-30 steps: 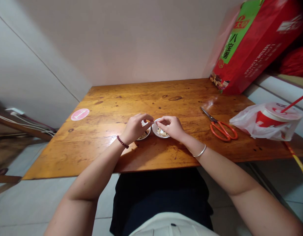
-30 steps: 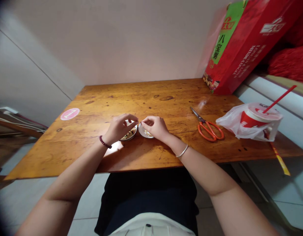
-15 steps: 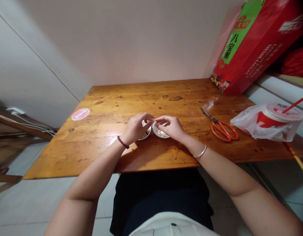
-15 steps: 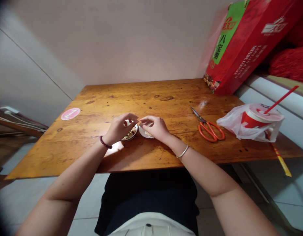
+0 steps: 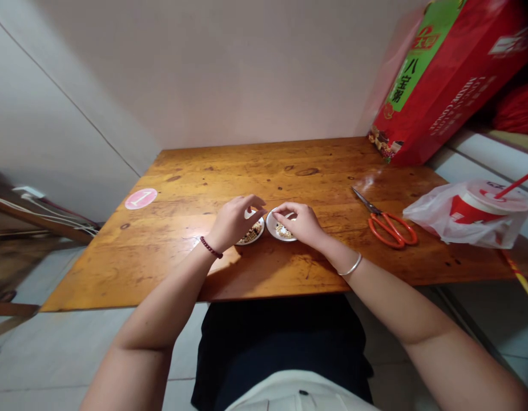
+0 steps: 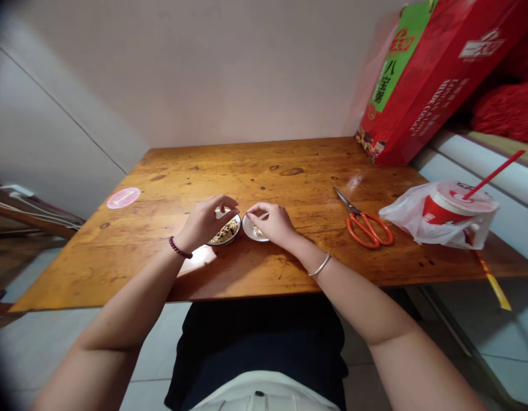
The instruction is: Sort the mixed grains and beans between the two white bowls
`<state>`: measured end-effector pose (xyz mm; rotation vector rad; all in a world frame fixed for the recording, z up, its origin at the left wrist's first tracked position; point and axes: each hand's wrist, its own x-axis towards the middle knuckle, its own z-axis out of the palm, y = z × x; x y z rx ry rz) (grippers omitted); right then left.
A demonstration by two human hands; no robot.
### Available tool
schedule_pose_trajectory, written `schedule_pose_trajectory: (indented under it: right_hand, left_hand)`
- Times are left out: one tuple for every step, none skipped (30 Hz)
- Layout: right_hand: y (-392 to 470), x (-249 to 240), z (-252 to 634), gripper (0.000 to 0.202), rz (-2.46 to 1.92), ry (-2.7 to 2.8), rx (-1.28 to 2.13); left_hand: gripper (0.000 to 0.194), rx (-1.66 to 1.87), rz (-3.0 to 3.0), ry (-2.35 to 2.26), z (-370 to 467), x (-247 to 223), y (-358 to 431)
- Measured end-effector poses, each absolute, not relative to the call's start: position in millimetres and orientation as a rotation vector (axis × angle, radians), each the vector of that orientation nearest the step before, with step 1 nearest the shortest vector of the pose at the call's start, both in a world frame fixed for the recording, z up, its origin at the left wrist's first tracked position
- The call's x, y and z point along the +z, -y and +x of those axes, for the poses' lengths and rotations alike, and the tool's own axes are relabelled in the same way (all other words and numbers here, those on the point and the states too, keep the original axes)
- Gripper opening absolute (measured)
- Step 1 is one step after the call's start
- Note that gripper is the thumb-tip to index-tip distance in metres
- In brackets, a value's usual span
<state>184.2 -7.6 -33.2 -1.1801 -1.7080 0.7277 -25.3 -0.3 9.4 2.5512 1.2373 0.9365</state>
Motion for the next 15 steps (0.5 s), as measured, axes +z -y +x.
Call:
schedule_pose_trajectory:
  right_hand:
    - [7,-33,185,0.012,-1.191,1.694,0.715]
    - [7,-33,185,0.011,-1.198,1.681,0.707]
    - [6,-33,185,0.012,-1.205,1.666,0.703]
    - [6,-33,186,0.012,-1.211,1.654,0.701]
    - [5,-34,186,0.012,-1.215,1.645,0.702]
    - [5,-34,187,0.013,-1.217,1.639,0.704]
    - [5,-34,187,0.013,-1.220,1.634,0.707]
    - [5,-34,187,0.013,-1.222,1.631,0.711]
    - [5,-34,187,0.014,-1.222,1.628,0.715]
    - [5,-34,187,0.014,-1.220,1.627,0.720]
    - [6,-34,187,0.014,-1.218,1.626,0.724]
    - [6,-34,186,0.013,-1.214,1.628,0.728]
    - [6,-34,186,0.013,-1.212,1.630,0.732]
    - [6,-34,186,0.013,-1.210,1.631,0.734]
    - [6,-34,186,0.013,-1.211,1.632,0.734]
  left_hand:
    - [0.013,0.843,2.570,-1.288,-30,12,-1]
    - [0.012,0.717,2.598,-1.333,-35,14,-3]
    - [0.011,0.574,2.639,-1.348,-40,16,-5]
    - [0.015,0.450,2.678,-1.334,-46,16,-6]
    - [0.019,0.335,2.701,-1.319,-50,16,-8]
    - [0.023,0.240,2.708,-1.310,-54,15,-9]
    - [0.026,0.177,2.701,-1.306,-56,13,-10]
    - [0.028,0.136,2.690,-1.317,-56,12,-10]
    - [0.028,0.104,2.682,-1.332,-56,10,-10]
    - [0.027,0.081,2.679,-1.351,-54,9,-10]
    - [0.025,0.062,2.685,-1.369,-52,9,-9]
    - [0.022,0.047,2.698,-1.383,-50,8,-8]
    - [0.019,0.040,2.714,-1.392,-48,9,-7]
    - [0.015,0.039,2.731,-1.396,-46,9,-6]
    - [0.013,0.042,2.744,-1.398,-44,10,-6]
